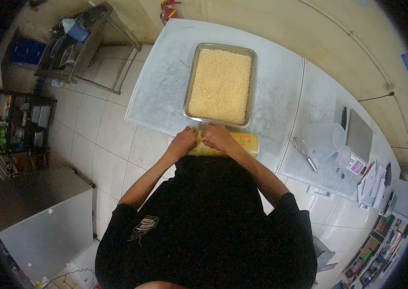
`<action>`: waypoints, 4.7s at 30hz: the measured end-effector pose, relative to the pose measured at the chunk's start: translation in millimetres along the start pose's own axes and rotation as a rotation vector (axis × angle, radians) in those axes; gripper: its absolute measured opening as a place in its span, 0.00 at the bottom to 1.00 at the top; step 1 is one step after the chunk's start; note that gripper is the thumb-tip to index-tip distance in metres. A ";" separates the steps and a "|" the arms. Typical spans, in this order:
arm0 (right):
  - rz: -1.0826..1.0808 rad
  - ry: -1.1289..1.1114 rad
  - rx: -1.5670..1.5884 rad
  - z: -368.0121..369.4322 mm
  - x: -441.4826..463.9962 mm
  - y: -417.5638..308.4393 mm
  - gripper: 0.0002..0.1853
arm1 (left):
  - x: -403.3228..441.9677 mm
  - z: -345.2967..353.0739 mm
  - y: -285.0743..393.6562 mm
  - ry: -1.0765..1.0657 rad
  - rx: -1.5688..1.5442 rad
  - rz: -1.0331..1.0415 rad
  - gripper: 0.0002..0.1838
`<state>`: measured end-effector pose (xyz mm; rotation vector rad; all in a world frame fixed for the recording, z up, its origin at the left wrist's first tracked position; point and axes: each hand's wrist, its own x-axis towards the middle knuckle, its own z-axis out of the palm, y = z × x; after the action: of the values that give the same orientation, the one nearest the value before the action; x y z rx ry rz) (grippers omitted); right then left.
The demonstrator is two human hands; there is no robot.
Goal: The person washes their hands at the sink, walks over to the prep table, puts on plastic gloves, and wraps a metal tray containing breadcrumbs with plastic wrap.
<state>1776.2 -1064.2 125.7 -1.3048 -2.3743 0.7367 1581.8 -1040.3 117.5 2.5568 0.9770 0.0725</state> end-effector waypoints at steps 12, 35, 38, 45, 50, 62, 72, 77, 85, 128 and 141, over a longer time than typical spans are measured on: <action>-0.064 -0.031 -0.051 18.4 15.2 6.4 0.07 | -2.9 -17.6 -31.3 -0.070 -0.523 -0.155 0.10; 0.253 0.149 0.213 26.0 11.6 1.7 0.08 | -2.2 -16.7 -12.0 0.048 -0.676 -0.241 0.13; 0.396 0.100 0.559 22.9 13.4 8.1 0.07 | 0.6 -2.2 -2.8 0.283 -0.409 -0.076 0.11; 0.145 0.294 -0.218 34.5 -26.8 15.8 0.11 | 22.8 36.9 11.9 0.577 -0.551 -0.303 0.04; 0.660 -0.003 -0.018 31.7 -18.3 27.3 0.11 | 42.7 48.8 4.1 0.650 -0.688 -0.446 0.06; 0.723 0.255 0.015 17.8 -49.7 36.7 0.10 | 35.9 47.9 9.9 0.661 -0.859 -0.510 0.07; 0.682 0.337 -0.312 13.7 -89.3 36.6 0.10 | 33.4 38.3 14.1 0.694 -0.855 -0.484 0.07; 0.740 0.245 0.277 -27.8 -95.6 40.0 0.16 | 21.3 43.4 15.0 0.751 -0.804 -0.483 0.07; 0.543 0.023 0.452 -167.7 -83.0 -19.5 0.18 | 9.6 -74.1 25.7 0.750 -0.870 -0.188 0.04; 0.604 0.739 0.162 -125.9 133.4 416.4 0.23 | 422.3 -34.2 -304.9 0.096 -0.675 0.111 0.25; 0.651 0.876 0.572 -160.5 168.3 356.6 0.19 | 389.7 -10.4 -274.6 0.163 -1.460 0.013 0.23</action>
<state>2012.4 -717.2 54.3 -1.6536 -0.9656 0.7123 1701.0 -597.9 -14.6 1.2005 0.5532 0.7070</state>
